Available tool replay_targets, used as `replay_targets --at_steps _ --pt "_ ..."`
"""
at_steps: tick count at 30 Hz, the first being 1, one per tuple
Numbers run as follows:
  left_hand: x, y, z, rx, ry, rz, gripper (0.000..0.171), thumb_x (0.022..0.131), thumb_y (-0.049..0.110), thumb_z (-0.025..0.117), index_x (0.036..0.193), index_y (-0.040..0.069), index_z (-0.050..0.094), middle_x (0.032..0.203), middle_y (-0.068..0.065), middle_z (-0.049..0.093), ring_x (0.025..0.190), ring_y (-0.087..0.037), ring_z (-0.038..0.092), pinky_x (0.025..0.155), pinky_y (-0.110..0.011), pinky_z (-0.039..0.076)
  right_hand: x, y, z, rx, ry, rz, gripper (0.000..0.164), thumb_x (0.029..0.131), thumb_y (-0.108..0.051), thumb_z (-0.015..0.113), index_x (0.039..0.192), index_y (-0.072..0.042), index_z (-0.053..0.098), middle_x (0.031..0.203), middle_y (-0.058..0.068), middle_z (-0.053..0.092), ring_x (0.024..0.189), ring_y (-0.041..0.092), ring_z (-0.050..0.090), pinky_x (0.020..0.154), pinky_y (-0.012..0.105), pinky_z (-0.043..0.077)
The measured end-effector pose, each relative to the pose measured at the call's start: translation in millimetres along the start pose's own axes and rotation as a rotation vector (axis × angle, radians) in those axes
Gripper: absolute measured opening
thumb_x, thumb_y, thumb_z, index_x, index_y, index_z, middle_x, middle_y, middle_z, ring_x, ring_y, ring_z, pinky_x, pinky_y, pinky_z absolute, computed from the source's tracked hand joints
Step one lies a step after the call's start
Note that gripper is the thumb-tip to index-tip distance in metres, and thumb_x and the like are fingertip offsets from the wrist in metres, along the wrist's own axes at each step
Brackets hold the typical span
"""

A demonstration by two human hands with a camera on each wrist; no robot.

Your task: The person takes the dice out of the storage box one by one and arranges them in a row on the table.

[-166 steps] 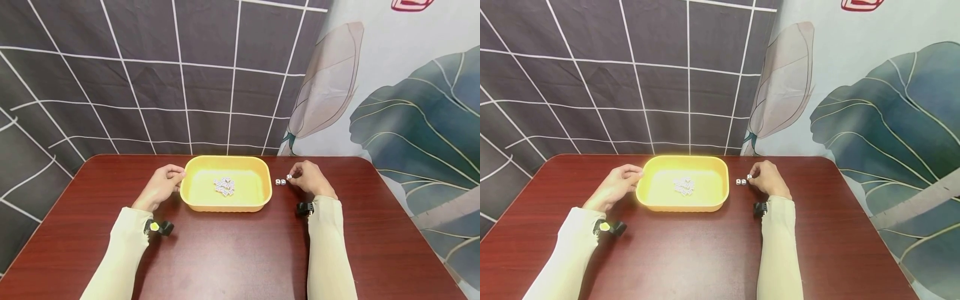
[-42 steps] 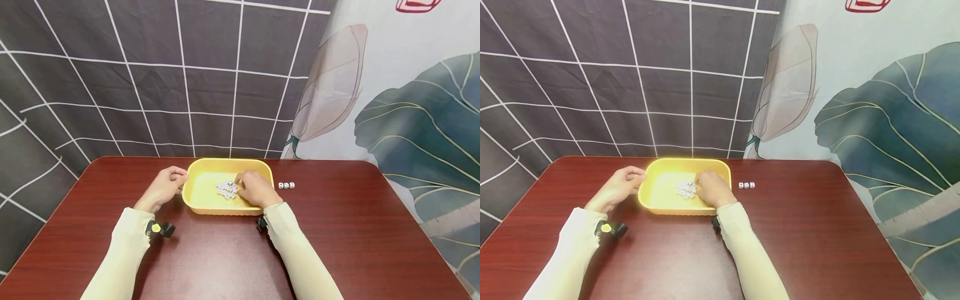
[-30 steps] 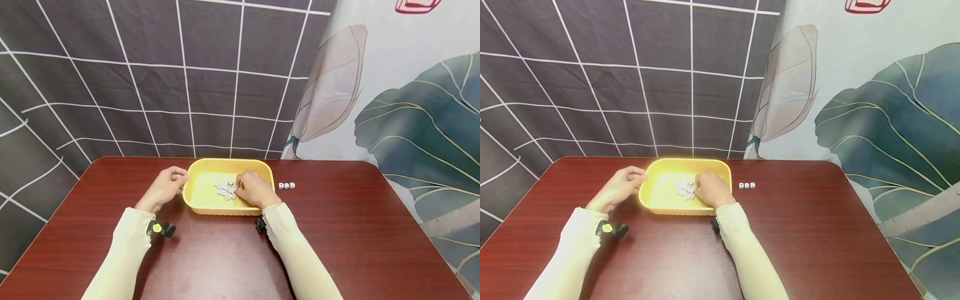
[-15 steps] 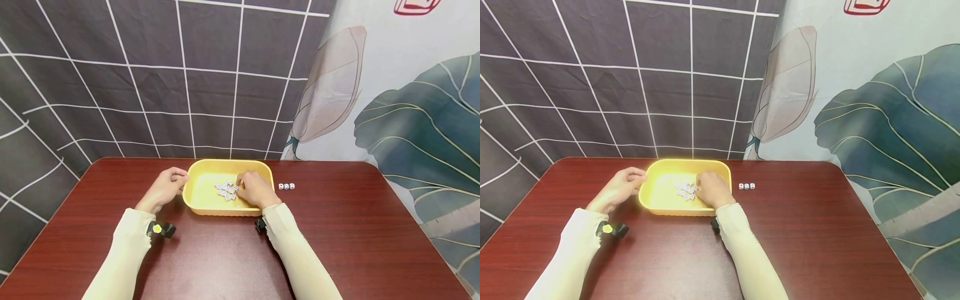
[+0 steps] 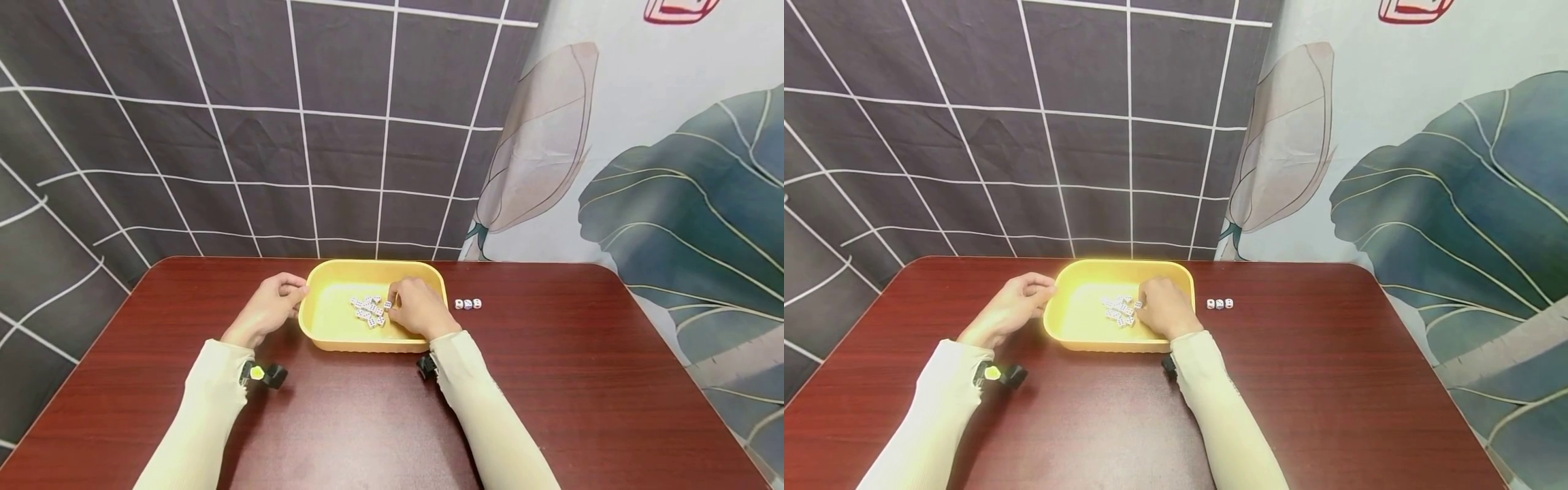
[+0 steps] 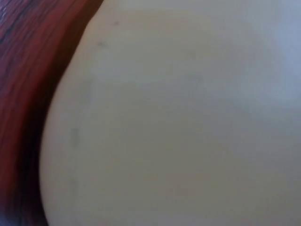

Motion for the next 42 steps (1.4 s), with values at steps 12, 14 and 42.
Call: replay_targets --at_steps 12,14,42 --pt "0.0 -0.7 0.5 -0.008 -0.006 -0.009 0.031 0.104 0.011 0.055 0.128 -0.009 0.051 0.104 -0.019 0.067 0.073 -0.011 0.062 0.07 -0.023 0.058 -1.3 2.8 -10.2 0.032 0.023 -0.06 0.007 0.082 -0.012 0.076 0.087 -0.011 0.071 0.081 0.003 0.061 0.079 0.018 0.055 0.071 0.03 0.046" --pt "0.4 -1.1 0.5 -0.008 -0.007 -0.01 0.032 0.104 0.011 0.055 0.128 -0.009 0.052 0.104 -0.019 0.067 0.073 -0.012 0.062 0.07 -0.023 0.058 -0.7 4.3 -12.3 0.036 0.025 -0.069 0.008 0.082 -0.013 0.076 0.088 -0.012 0.071 0.08 0.003 0.06 0.079 0.018 0.054 0.071 0.029 0.045" --pt "-0.1 -0.3 -0.3 0.009 0.0 -0.008 0.032 0.105 0.012 0.055 0.129 -0.008 0.052 0.108 -0.019 0.066 0.076 -0.012 0.06 0.07 -0.02 0.055 -14.7 27.5 -55.7 0.155 0.079 -0.13 0.007 0.082 -0.012 0.076 0.089 -0.013 0.074 0.083 0.005 0.059 0.081 0.018 0.053 0.073 0.029 0.044"
Point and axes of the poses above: each hand's wrist, its own x-axis towards the middle knuckle, its own z-axis out of the palm, y = z × x, the point moved 2 cm from there along x, towards the middle knuckle
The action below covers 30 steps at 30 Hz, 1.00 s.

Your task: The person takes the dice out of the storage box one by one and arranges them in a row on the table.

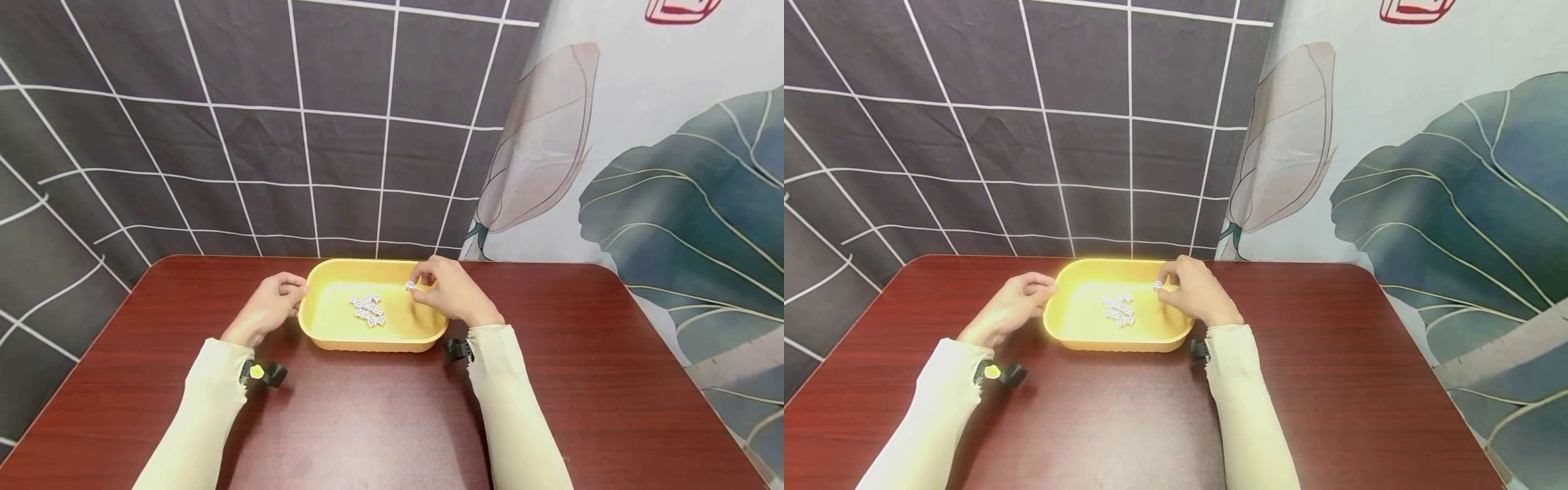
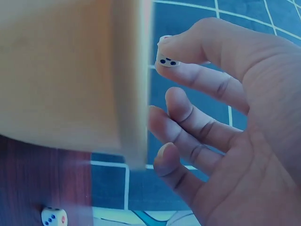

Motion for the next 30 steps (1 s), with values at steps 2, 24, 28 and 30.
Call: replay_targets --at_steps 2,24,28,30 --pt "-0.2 0.0 0.0 0.001 -0.001 -0.001 0.032 0.105 0.012 0.055 0.129 -0.008 0.052 0.108 -0.018 0.066 0.075 -0.011 0.06 0.07 -0.02 0.055 -1.6 0.8 -3.3 0.011 0.001 0.008 0.008 0.082 -0.012 0.075 0.089 -0.014 0.074 0.082 0.005 0.058 0.08 0.019 0.053 0.072 0.03 0.044" --pt "0.0 0.7 1.2 -0.042 -0.015 0.019 0.033 0.104 0.011 0.055 0.129 -0.011 0.05 0.105 -0.017 0.067 0.071 -0.009 0.061 0.066 -0.02 0.057 -18.5 28.8 -32.3 -0.02 0.057 0.087 0.004 0.087 -0.016 0.072 0.091 -0.015 0.072 0.085 0.004 0.059 0.082 0.02 0.055 0.073 0.032 0.045" --pt "-0.9 1.0 1.0 -0.046 -0.015 0.015 0.034 0.105 0.012 0.055 0.13 -0.011 0.05 0.106 -0.018 0.067 0.071 -0.009 0.062 0.066 -0.02 0.057 -20.7 33.8 -36.6 -0.027 0.059 0.1 0.005 0.087 -0.017 0.074 0.091 -0.015 0.073 0.083 0.004 0.061 0.081 0.019 0.056 0.075 0.033 0.046" --pt "-0.6 1.5 0.9 -0.045 -0.012 0.009 0.034 0.105 0.012 0.055 0.13 -0.011 0.05 0.107 -0.019 0.067 0.072 -0.01 0.062 0.067 -0.02 0.057 -21.8 36.3 -38.8 -0.028 0.067 0.102 0.005 0.088 -0.017 0.074 0.091 -0.014 0.072 0.084 0.004 0.062 0.081 0.02 0.057 0.076 0.033 0.046"
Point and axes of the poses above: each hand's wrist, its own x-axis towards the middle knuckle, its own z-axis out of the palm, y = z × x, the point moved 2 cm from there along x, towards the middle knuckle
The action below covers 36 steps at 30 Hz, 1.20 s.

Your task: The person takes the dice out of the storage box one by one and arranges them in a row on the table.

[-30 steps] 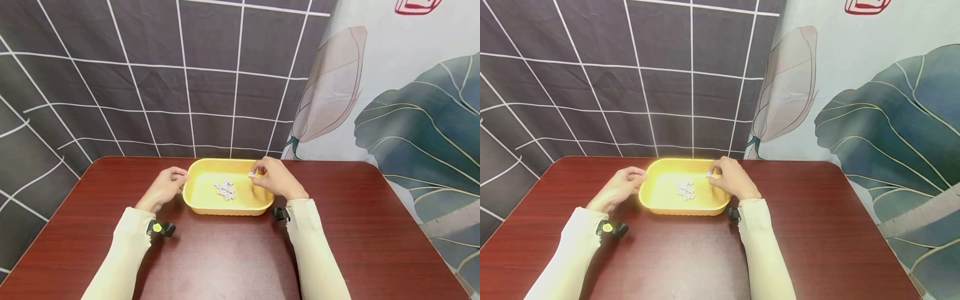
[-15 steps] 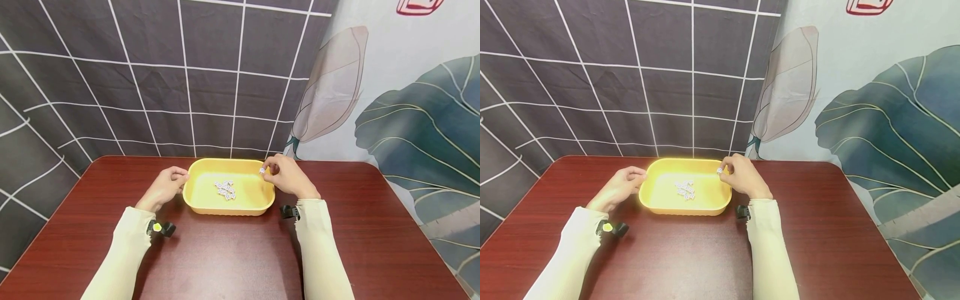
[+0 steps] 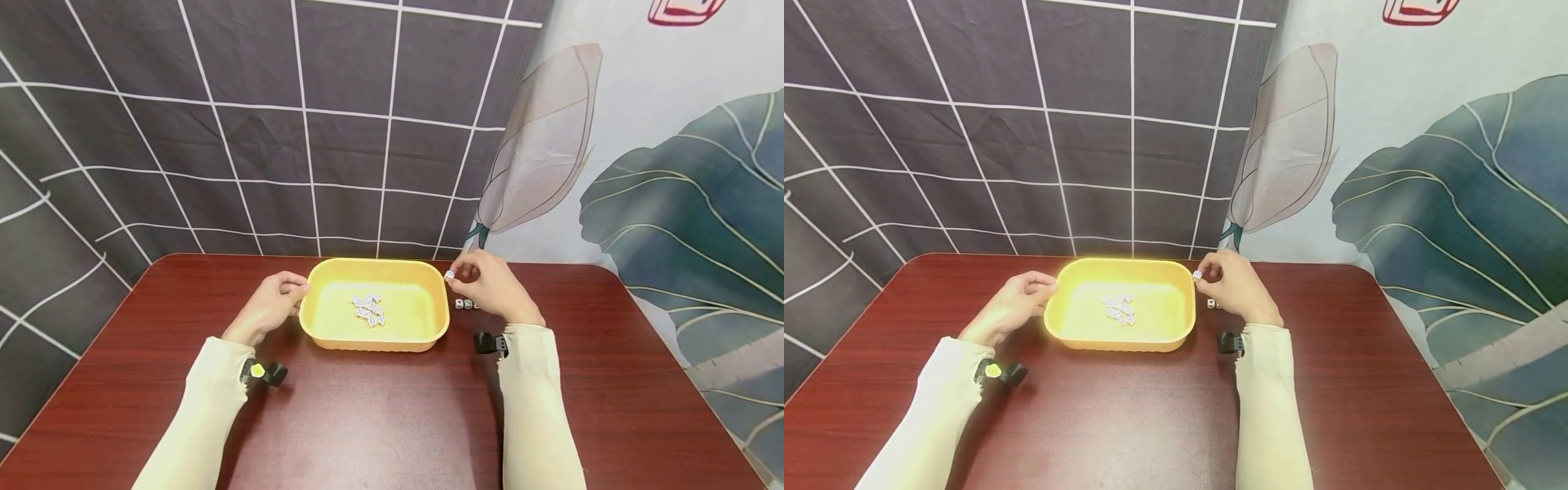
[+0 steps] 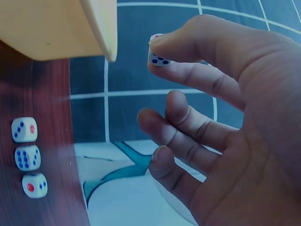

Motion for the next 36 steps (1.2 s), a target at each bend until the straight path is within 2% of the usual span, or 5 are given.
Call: replay_targets --at_steps 18,27,36 --pt "0.2 0.5 -0.7 0.012 -0.003 -0.009 0.034 0.105 0.012 0.055 0.129 -0.011 0.051 0.107 -0.021 0.067 0.074 -0.011 0.063 0.069 -0.02 0.057 -14.1 30.4 -14.2 -0.003 0.03 0.084 0.01 0.088 -0.011 0.07 0.098 -0.01 0.073 0.089 0.009 0.063 0.085 0.024 0.058 0.078 0.035 0.045" --pt "2.1 -1.4 -2.2 0.024 0.0 -0.01 0.032 0.105 0.011 0.054 0.129 -0.01 0.051 0.11 -0.023 0.066 0.073 -0.01 0.063 0.07 -0.02 0.058 -18.0 46.3 -13.5 -0.02 0.027 0.13 0.011 0.088 -0.012 0.071 0.099 -0.011 0.073 0.088 0.009 0.062 0.085 0.025 0.057 0.076 0.035 0.044" --pt "0.3 0.9 -0.9 0.009 -0.003 0.005 0.034 0.105 0.012 0.055 0.128 -0.011 0.051 0.105 -0.022 0.068 0.072 -0.01 0.063 0.068 -0.02 0.057 -24.4 63.1 -11.2 -0.031 0.005 0.175 0.007 0.089 -0.013 0.072 0.096 -0.011 0.072 0.084 0.006 0.06 0.081 0.021 0.055 0.073 0.033 0.043"
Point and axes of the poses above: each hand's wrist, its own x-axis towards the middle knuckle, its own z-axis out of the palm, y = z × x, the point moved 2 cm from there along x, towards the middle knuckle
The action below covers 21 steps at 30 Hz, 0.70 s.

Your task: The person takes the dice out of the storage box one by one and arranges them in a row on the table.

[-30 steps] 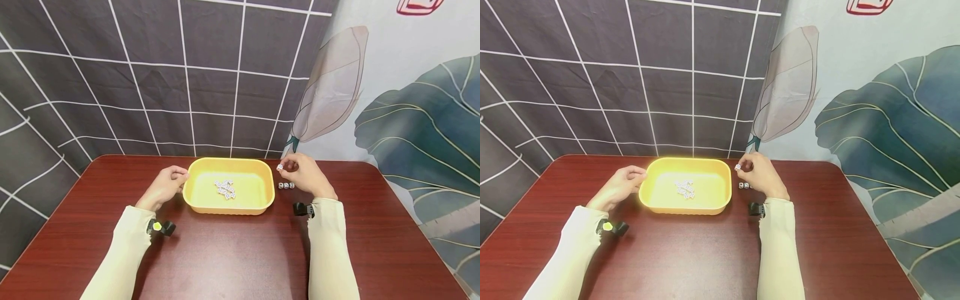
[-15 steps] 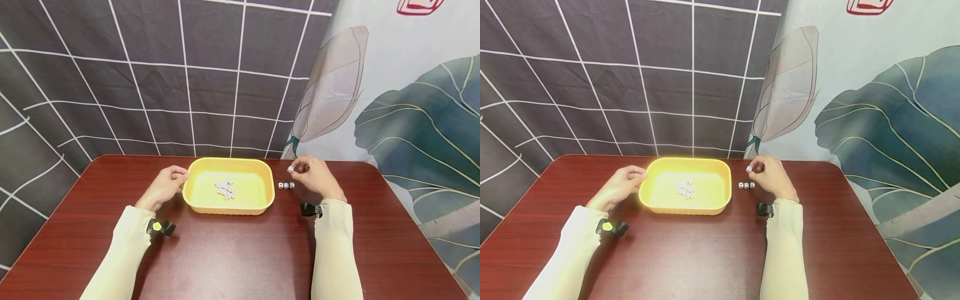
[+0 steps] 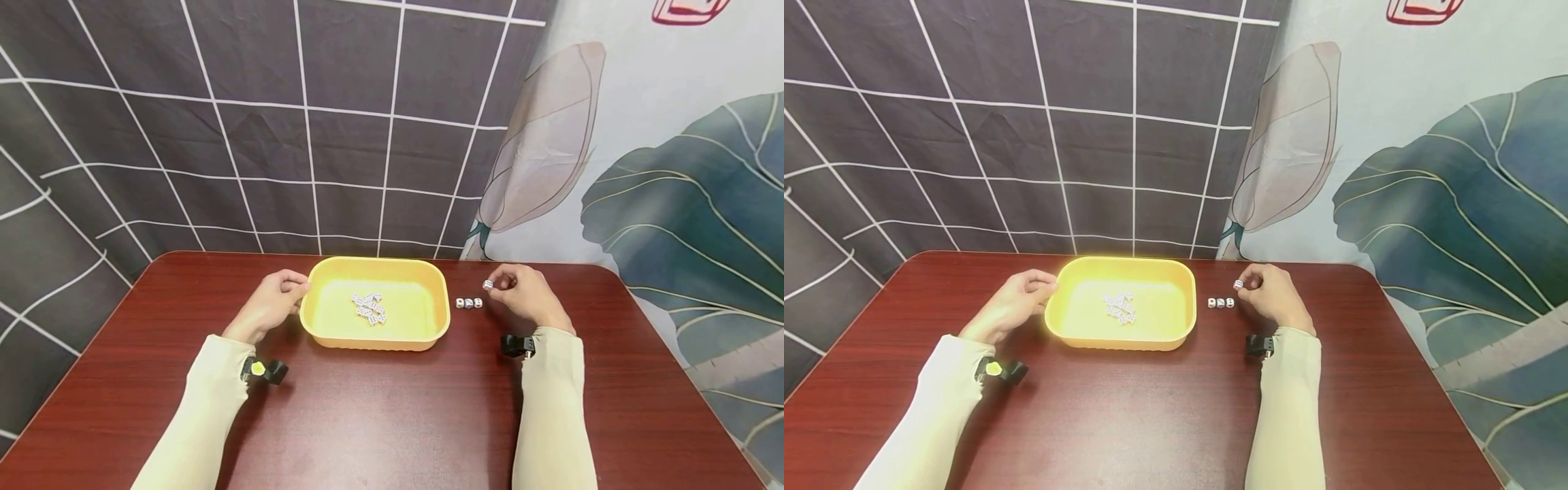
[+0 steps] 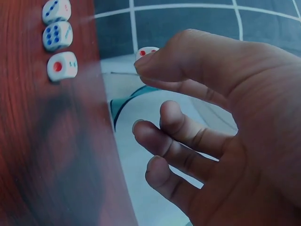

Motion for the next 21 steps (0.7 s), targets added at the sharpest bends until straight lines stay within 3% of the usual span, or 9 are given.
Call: replay_targets --at_steps 21 --pt "-1.4 1.5 0.4 -0.002 -0.01 -0.003 0.034 0.105 0.012 0.054 0.129 -0.011 0.05 0.105 -0.018 0.067 0.073 -0.01 0.062 0.068 -0.02 0.057 -0.1 19.1 14.5 0.027 -0.178 0.122 0.008 0.087 -0.005 0.071 0.095 -0.007 0.074 0.071 0.002 0.055 0.069 0.018 0.05 0.062 0.03 0.04"
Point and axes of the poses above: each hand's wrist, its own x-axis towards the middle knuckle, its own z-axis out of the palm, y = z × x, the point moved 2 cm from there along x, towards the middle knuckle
